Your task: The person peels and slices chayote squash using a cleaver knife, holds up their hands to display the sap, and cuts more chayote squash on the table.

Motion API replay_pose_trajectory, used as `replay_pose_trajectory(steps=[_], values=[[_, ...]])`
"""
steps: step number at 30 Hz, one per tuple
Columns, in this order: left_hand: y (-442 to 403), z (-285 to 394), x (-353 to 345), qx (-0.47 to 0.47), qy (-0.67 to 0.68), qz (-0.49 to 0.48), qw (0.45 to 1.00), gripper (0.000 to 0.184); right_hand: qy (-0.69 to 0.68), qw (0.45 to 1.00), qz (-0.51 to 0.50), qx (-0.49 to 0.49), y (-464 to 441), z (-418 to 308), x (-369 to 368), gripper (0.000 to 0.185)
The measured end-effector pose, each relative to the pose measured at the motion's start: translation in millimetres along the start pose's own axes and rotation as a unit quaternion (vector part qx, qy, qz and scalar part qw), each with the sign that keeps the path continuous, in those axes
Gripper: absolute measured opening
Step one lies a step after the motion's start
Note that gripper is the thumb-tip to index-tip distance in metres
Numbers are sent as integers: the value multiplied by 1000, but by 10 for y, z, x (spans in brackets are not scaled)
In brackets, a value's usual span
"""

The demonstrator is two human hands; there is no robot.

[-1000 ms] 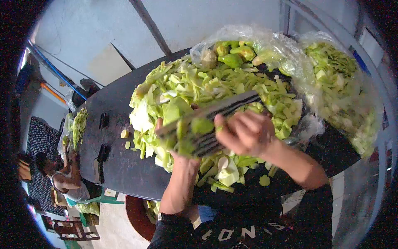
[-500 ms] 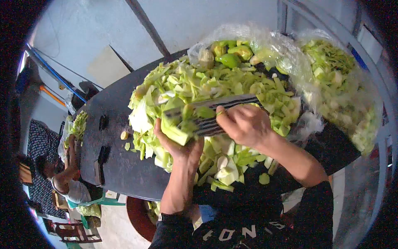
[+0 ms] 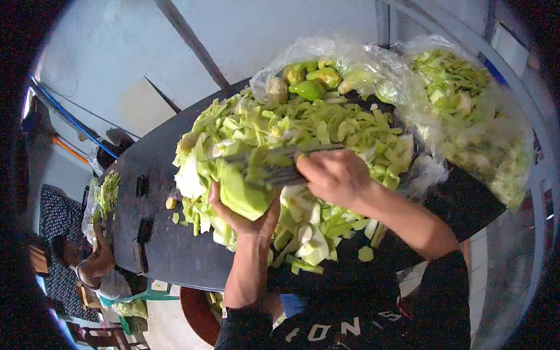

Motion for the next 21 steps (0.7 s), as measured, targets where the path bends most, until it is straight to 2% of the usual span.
replay_pose_trajectory(steps=[2,3,5,6,7,10,11,13,14,15,16,17,18,19,20,21], values=[[22,-50,125,-7,-8,24,1000,71,-6,999,2,43,-93,-197,133,21],[-10,-75,154,-5,8,-15,1000,73,-7,999,2,39,-104,-241,187,21],[19,-19,7,24,-37,-75,996,74,1,994,-5,112,-116,-405,249,20],[-27,-53,86,22,-30,-78,996,74,16,992,27,118,-65,-323,218,20],[42,-53,35,-13,-27,-12,999,75,25,998,-8,53,-5,-127,51,19],[-4,-39,-49,13,-55,2,998,79,52,998,-34,-24,77,129,-91,16],[-16,-43,-29,15,-57,2,998,84,53,998,-33,-20,63,110,-66,16],[26,-65,105,19,-61,11,998,89,28,998,-52,-5,41,-16,-13,38],[32,-63,181,13,-67,12,998,85,35,998,-36,42,11,-126,73,36],[32,-57,215,7,-73,12,997,82,36,998,-35,41,7,-108,56,36],[28,-57,210,9,-74,13,997,82,31,999,-24,20,11,-45,40,22],[17,-76,125,22,-65,-31,997,82,27,1000,-14,-1,16,25,32,9],[4,-88,24,36,-55,-77,995,82,4,986,-103,-133,99,292,-117,5],[2,-97,-83,49,-45,-123,990,82,31,982,-98,-158,157,402,-114,8],[34,-78,-163,34,-34,-76,996,77,39,980,-102,-164,178,436,-87,10],[-9,-72,-173,29,-30,-78,996,77,46,979,-109,-167,162,466,-72,13]])
Point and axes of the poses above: each hand's wrist, its own y-axis away from the middle knuckle, its own x-axis out of the back of the hand, z = x × y, the point moved 8 cm from there along -y, towards the middle knuckle, and after that the axes turned 10 degrees about x, right-handed, at the moved point
